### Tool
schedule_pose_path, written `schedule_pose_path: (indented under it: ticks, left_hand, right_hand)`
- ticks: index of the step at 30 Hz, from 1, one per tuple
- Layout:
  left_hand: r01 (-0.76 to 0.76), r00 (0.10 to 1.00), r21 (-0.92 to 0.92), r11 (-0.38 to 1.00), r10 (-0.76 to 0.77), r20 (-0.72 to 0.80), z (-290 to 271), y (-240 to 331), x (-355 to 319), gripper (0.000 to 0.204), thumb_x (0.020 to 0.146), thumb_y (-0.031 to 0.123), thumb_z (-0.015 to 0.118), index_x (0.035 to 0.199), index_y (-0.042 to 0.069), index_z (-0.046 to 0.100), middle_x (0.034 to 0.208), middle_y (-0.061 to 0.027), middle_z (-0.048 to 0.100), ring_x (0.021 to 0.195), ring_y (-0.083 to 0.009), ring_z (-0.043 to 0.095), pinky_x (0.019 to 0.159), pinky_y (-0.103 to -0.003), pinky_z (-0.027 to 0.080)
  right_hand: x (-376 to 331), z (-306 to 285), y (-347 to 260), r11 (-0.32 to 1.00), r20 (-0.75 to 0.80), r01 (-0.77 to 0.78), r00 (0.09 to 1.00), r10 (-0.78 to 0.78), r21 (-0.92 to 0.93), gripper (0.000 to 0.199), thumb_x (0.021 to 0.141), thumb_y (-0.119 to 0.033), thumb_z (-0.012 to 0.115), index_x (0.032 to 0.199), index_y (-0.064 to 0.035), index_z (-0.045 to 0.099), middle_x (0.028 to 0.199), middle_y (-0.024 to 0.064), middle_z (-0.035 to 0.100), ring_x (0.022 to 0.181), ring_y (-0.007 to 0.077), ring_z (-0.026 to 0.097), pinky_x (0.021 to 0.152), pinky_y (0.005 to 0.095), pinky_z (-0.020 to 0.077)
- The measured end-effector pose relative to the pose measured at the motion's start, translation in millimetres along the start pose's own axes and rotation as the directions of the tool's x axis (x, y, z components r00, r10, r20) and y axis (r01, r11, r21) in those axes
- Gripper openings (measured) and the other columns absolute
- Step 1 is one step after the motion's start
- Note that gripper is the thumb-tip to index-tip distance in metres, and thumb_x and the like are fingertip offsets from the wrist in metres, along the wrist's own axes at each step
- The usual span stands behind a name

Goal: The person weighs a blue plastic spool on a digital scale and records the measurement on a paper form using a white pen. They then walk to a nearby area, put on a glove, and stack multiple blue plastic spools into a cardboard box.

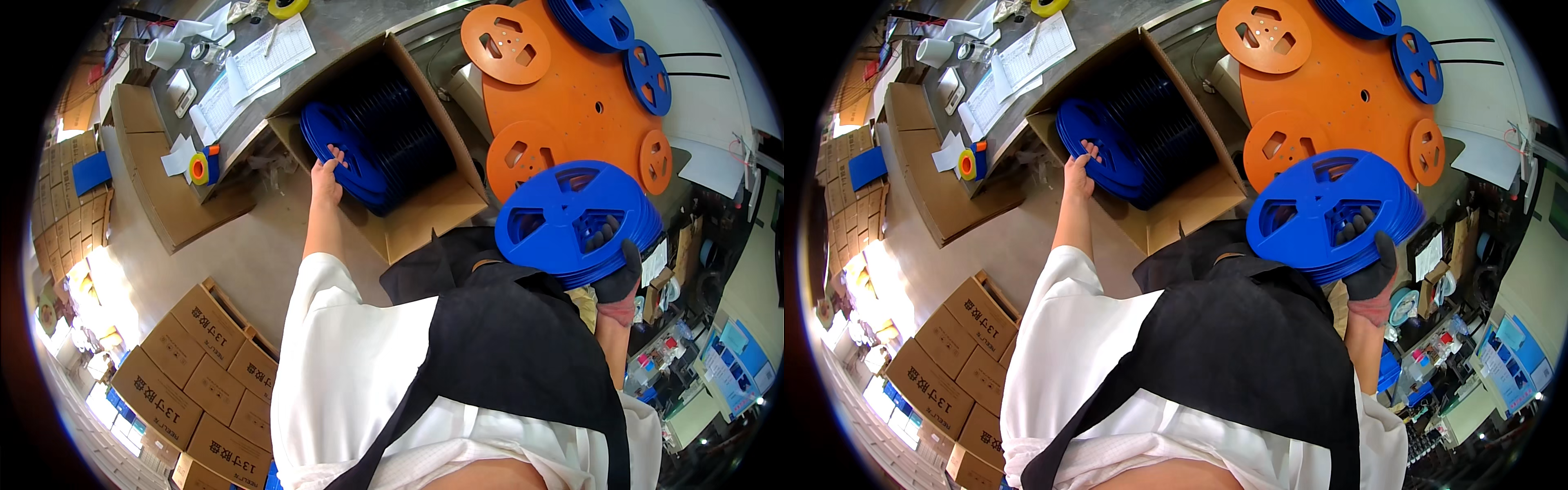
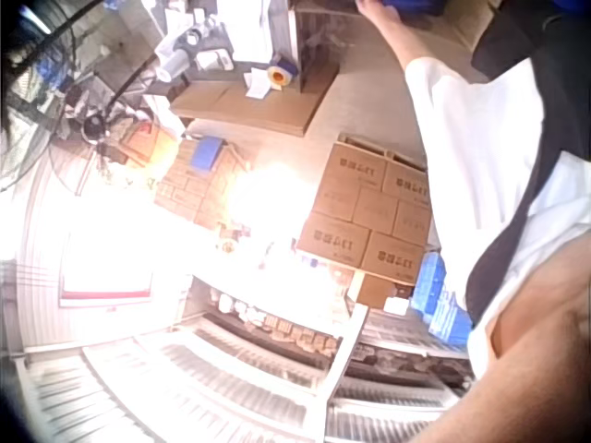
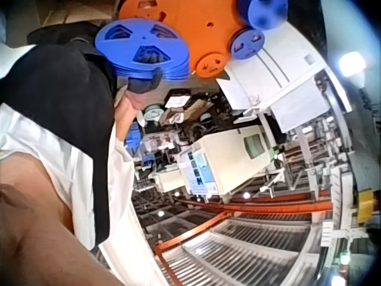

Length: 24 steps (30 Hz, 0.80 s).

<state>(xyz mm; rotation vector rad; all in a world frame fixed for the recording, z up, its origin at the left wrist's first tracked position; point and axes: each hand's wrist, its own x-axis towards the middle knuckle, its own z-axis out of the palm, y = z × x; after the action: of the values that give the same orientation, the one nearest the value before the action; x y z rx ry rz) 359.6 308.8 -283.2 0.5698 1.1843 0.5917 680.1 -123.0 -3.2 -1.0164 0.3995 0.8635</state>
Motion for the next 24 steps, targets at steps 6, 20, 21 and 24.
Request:
schedule_pose_path:
  ticks: [6, 20, 21, 24]
  left_hand:
    - [0.008, 1.0, -0.003, 1.0, -0.008, 0.029, 7, 2, -2, 0.054, 0.082, -0.003, 0.053, 0.135, -0.002, 0.041, 0.138, -0.0174, 0.046, 0.126, -0.0283, 0.048, 0.092, -0.037, 0.044]
    - [0.041, 0.996, 0.037, 0.998, -0.038, -0.085, 12, -6, 11, 0.032, 0.09, 0.003, 0.052, 0.122, 0.003, 0.05, 0.124, -0.0066, 0.054, 0.112, -0.0201, 0.052, 0.099, -0.038, 0.04]
    - [0.022, 0.997, 0.05, 0.999, -0.018, -0.079, 20, -2, 1, 0.036, 0.091, 0.002, 0.051, 0.127, 0.001, 0.048, 0.128, -0.0087, 0.053, 0.117, -0.0215, 0.051, 0.101, -0.039, 0.038]
    - [-0.041, 0.998, -0.002, 0.999, 0.041, -0.048, 10, 13, -8, 0.052, 0.094, 0.004, 0.05, 0.143, -0.001, 0.032, 0.143, -0.0163, 0.041, 0.13, -0.0277, 0.043, 0.109, -0.04, 0.033]
  right_hand:
    - [-1, 4, 3, 1.0, 0.03, -0.01, 1.0, 0.01, 0.012, 0.056, 0.088, -0.022, 0.061, 0.135, 0.0023, 0.043, 0.114, 0.0152, 0.062, 0.103, 0.0273, 0.059, 0.094, 0.0434, 0.0468]
    - [-5, 6, 4, 1.0, 0.024, 0.011, 1.0, -0.011, -0.018, 0.055, 0.089, -0.021, 0.059, 0.136, 0.0019, 0.042, 0.114, 0.0148, 0.062, 0.103, 0.0279, 0.06, 0.095, 0.0443, 0.0465]
    - [-6, 5, 3, 1.0, 0.025, 0.015, 1.0, -0.014, -0.019, 0.055, 0.089, -0.021, 0.059, 0.136, 0.0019, 0.042, 0.115, 0.015, 0.062, 0.104, 0.028, 0.06, 0.095, 0.0443, 0.0464]
    - [-4, 10, 5, 1.0, 0.048, -0.006, 0.999, 0.007, -0.012, 0.055, 0.089, -0.021, 0.059, 0.136, 0.0019, 0.041, 0.115, 0.0152, 0.061, 0.104, 0.0284, 0.059, 0.096, 0.0442, 0.0461]
